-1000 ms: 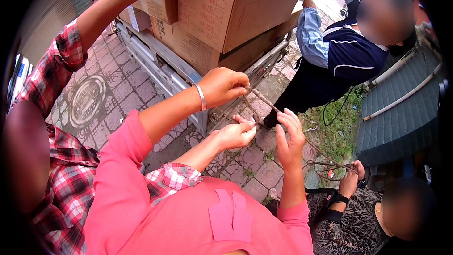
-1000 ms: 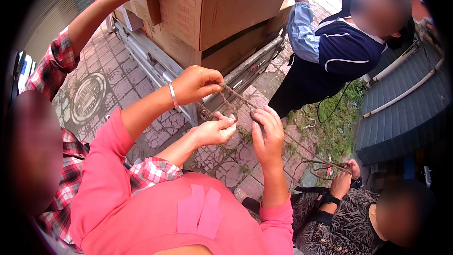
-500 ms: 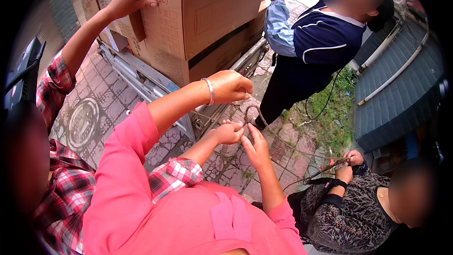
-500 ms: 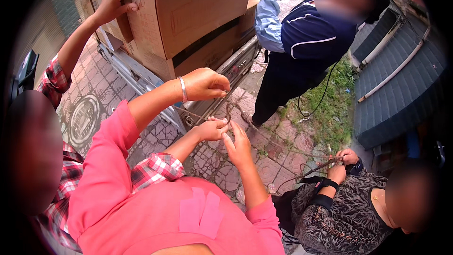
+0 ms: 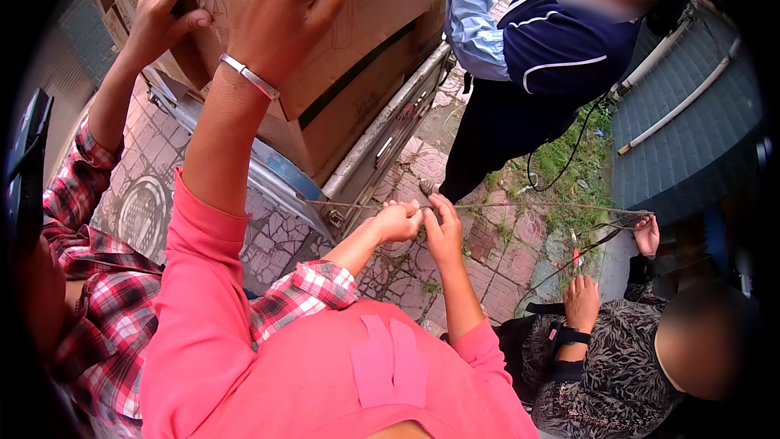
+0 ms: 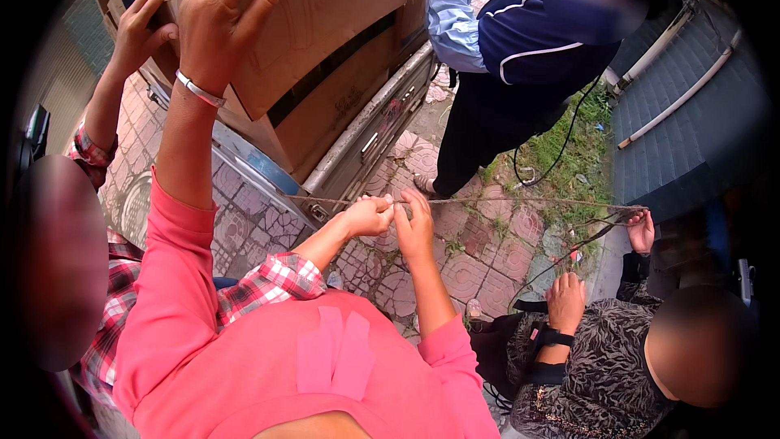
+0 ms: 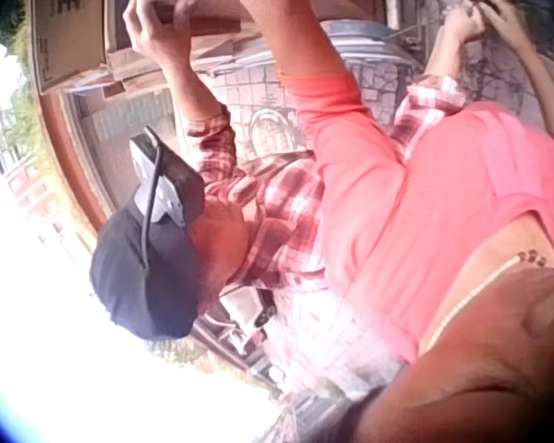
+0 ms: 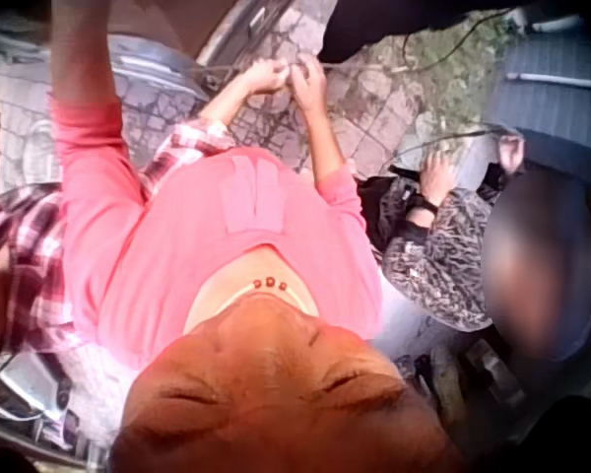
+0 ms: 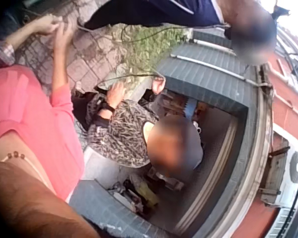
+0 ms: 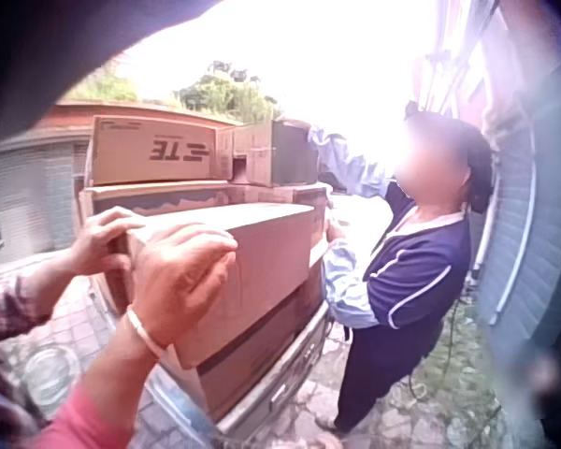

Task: The person uses a thick rope to secure cardboard boxes onto the back of a motorized tricycle, tying several knots to provide tension.

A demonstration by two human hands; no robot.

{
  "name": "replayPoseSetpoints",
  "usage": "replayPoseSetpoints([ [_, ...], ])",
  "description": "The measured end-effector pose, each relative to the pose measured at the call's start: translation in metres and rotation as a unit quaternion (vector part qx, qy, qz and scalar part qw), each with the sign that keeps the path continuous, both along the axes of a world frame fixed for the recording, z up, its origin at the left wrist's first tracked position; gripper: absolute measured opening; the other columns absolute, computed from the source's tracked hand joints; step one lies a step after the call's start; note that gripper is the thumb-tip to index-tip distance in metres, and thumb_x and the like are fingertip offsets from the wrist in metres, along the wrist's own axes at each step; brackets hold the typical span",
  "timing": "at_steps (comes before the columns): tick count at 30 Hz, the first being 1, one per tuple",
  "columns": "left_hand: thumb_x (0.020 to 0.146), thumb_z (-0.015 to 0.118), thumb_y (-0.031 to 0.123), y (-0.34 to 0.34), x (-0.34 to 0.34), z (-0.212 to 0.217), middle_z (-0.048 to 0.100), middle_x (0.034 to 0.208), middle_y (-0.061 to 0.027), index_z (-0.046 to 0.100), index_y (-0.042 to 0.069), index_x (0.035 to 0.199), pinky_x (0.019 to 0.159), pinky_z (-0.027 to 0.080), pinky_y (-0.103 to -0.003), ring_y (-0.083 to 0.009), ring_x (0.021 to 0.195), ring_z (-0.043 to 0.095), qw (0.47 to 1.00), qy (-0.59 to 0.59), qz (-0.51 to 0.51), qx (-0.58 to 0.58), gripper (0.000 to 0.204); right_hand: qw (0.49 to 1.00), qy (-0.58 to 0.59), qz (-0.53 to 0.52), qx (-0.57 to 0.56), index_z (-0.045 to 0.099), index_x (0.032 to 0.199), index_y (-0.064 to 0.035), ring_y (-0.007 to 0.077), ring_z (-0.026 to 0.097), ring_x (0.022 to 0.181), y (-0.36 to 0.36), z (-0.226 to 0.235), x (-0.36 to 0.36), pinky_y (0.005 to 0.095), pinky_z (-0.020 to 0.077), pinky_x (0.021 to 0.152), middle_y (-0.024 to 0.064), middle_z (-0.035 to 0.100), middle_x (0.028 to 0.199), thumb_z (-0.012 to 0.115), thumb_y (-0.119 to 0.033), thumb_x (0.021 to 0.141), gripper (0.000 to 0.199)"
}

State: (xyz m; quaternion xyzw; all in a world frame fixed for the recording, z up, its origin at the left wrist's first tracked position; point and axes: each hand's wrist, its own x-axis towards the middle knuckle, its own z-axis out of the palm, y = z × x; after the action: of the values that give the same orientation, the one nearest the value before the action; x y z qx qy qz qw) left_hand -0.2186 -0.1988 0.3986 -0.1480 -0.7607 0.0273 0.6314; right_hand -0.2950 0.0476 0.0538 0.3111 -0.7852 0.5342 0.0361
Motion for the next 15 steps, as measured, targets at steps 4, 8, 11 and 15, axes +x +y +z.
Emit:
replayPoseSetpoints([
  [4, 0.077, 0.061, 0.010, 0.029, -0.003, -0.001, 0.065, 0.078, -0.0133, 0.066, 0.000, 0.084, 0.071, 0.047, -0.032, -0.0257, 0.077, 0.063, 0.996, -0.012, 0.035, 0.087, 0.013, 0.992, 0.122, -0.015, -0.030, 0.059, 0.104, 0.0001, 0.0347, 0.045, 0.120, 0.012, 0.040, 0.003, 0.0432, 0.0345, 0.100, 0.0167, 0.055, 0.119, 0.055, -0.002, 0.079, 0.026],
  [8, 0.075, 0.062, 0.013, 0.037, -0.008, 0.006, 0.065, 0.074, -0.0150, 0.067, 0.000, 0.079, 0.072, 0.047, -0.035, -0.0285, 0.076, 0.063, 0.988, 0.000, 0.076, 0.134, 0.014, 0.996, 0.070, 0.011, -0.052, 0.060, 0.102, 0.0008, 0.0336, 0.048, 0.117, 0.012, 0.041, 0.003, 0.0411, 0.0369, 0.099, 0.0171, 0.057, 0.116, 0.055, 0.000, 0.078, 0.024],
  [11, 0.075, 0.062, 0.013, 0.039, 0.001, 0.011, 0.066, 0.076, -0.0163, 0.067, 0.000, 0.081, 0.072, 0.047, -0.036, -0.0291, 0.072, 0.063, 0.975, 0.031, 0.173, 0.136, 0.016, 0.991, 0.010, 0.104, -0.085, 0.061, 0.098, 0.0009, 0.0327, 0.052, 0.111, 0.003, 0.042, 0.016, 0.0406, 0.0393, 0.096, 0.0169, 0.060, 0.110, 0.056, 0.001, 0.078, 0.021],
  [15, 0.073, 0.060, 0.013, 0.063, -0.007, -0.009, 0.059, 0.078, -0.0118, 0.060, 0.004, 0.083, 0.080, 0.043, -0.040, -0.0296, 0.083, 0.055, 0.976, 0.115, 0.067, 0.175, 0.013, 0.981, 0.090, 0.159, -0.063, 0.060, 0.097, 0.0013, 0.0312, 0.054, 0.107, -0.003, 0.045, 0.027, 0.0410, 0.0394, 0.095, 0.0172, 0.061, 0.106, 0.055, 0.002, 0.079, 0.019],
])
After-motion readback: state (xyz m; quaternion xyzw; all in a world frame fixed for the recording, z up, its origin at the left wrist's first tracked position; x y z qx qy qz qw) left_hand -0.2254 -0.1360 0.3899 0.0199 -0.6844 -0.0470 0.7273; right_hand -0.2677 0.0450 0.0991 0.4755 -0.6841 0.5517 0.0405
